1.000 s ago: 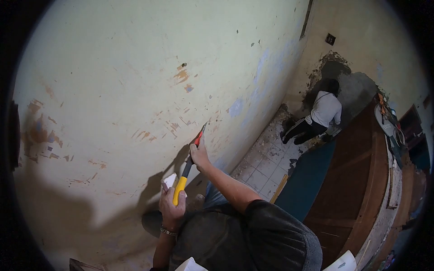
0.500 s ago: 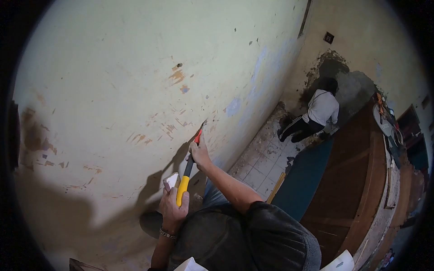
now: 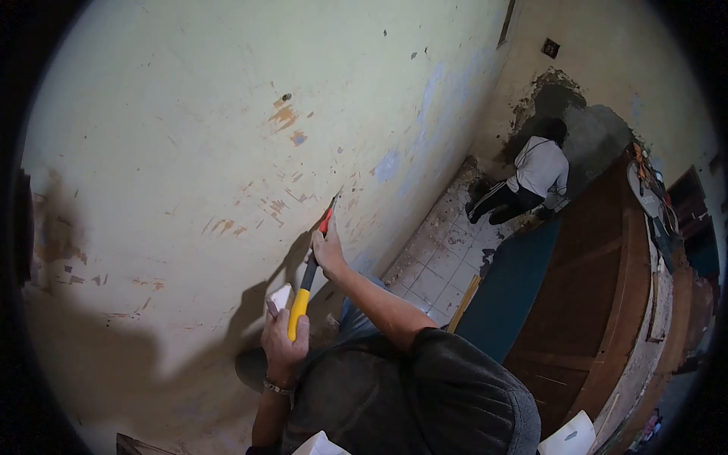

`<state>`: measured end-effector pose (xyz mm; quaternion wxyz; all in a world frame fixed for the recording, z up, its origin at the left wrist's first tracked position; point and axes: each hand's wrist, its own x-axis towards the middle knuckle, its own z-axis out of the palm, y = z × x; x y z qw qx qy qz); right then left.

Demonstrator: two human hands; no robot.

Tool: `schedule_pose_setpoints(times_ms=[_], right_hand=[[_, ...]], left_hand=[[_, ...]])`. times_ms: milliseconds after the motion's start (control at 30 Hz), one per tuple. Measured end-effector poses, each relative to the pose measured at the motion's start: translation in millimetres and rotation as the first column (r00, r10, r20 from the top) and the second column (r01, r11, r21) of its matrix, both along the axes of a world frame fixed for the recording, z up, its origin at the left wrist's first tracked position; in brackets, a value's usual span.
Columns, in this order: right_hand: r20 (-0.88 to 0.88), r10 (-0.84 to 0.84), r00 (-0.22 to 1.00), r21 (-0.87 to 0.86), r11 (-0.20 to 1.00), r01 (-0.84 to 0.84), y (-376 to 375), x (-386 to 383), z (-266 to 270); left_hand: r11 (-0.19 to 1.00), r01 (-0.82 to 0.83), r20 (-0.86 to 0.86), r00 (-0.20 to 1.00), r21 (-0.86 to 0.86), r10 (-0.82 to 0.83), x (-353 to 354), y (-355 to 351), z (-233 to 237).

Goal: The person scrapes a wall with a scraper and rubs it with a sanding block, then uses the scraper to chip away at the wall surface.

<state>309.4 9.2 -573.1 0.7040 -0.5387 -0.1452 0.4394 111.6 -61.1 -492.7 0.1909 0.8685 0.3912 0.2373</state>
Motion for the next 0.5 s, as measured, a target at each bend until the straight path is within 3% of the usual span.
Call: schedule_pose_setpoints(times_ms=[167,500], right_hand=[[0.017,0.015,1.000,-0.049,0.999,-0.014,8.6,8.1,-22.1],[0.006,0.048,0.999,-0.032,0.998,-0.048,2.9,-0.7,-2.4]], left_hand=[[0.999,-0.027,-0.017,0.999,-0.032,0.027,3.2,1.1,-14.3],[0.999,-0.020,-0.012,1.000,-0.031,0.020,-2.4,-1.1,5.2]])
